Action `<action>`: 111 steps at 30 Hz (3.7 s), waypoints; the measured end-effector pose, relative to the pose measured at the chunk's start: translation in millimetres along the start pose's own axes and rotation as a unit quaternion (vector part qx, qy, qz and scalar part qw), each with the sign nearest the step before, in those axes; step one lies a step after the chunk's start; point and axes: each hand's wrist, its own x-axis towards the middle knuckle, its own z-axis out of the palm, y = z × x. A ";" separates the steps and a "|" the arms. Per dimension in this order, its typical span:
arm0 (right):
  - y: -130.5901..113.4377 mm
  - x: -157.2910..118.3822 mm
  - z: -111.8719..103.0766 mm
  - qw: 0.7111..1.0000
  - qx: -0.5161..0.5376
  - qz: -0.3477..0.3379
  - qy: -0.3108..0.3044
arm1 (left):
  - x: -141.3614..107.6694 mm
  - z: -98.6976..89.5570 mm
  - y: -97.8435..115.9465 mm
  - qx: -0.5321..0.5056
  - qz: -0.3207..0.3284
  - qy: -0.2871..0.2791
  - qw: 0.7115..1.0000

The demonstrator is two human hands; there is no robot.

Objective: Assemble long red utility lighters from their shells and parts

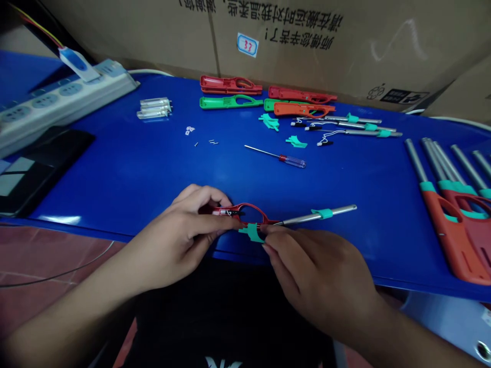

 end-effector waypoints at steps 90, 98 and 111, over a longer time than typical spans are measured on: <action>24.5 26.6 7.5 0.997 0.020 -0.076 -0.010 | 1.8 -6.1 -3.5 0.003 0.033 -0.025 0.999; 24.2 28.3 10.7 0.996 0.042 -0.082 0.011 | 1.8 -6.4 -3.9 0.005 0.038 -0.024 0.999; 19.9 43.1 2.0 0.992 0.056 -0.039 -0.106 | 1.9 -4.0 -1.2 -0.011 0.030 0.007 0.999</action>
